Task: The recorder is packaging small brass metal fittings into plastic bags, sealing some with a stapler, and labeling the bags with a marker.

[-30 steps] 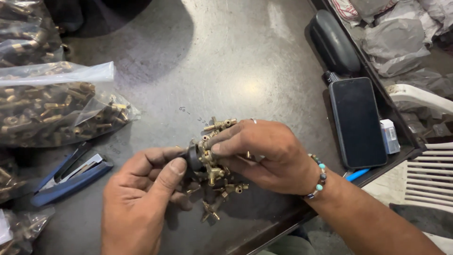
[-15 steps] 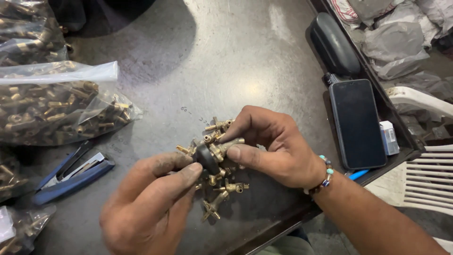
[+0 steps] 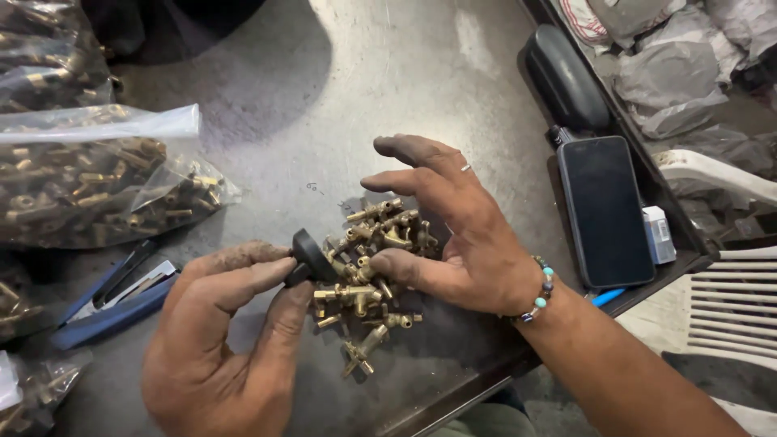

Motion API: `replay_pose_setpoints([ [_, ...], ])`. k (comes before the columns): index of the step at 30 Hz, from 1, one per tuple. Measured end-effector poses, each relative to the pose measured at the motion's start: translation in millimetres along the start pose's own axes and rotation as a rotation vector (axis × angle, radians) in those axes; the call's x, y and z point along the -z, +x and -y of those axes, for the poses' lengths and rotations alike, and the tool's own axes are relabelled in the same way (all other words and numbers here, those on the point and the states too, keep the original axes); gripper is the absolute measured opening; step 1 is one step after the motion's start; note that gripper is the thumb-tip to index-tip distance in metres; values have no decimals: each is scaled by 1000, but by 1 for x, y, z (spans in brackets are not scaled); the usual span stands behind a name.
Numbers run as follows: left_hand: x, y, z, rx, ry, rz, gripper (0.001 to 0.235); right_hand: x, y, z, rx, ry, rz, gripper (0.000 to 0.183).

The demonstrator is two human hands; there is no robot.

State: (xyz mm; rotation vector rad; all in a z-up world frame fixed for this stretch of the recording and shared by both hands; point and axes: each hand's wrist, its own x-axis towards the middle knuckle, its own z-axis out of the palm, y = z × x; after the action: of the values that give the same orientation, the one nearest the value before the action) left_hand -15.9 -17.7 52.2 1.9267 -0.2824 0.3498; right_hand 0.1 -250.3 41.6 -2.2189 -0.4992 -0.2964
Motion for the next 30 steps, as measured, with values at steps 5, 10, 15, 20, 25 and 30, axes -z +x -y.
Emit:
replay_pose_setpoints([
  [5,2,-1,4,-30,-12,-8,25,-4,2,-9,-31,-77,73,75],
  [10,0,-1,4,-20,0,44,24,-12,3,-2,46,-128,254,104],
  [15,0,-2,4,-53,-7,24,24,-20,4,13,174,-134,279,106],
  [20,2,0,0,-27,16,20,25,-27,5,22,276,-215,287,98],
  [25,2,0,1,-45,1,20,23,-38,1,13,290,-232,286,57],
  [30,2,1,-2,-51,3,26,24,-39,2,17,285,-205,249,53],
])
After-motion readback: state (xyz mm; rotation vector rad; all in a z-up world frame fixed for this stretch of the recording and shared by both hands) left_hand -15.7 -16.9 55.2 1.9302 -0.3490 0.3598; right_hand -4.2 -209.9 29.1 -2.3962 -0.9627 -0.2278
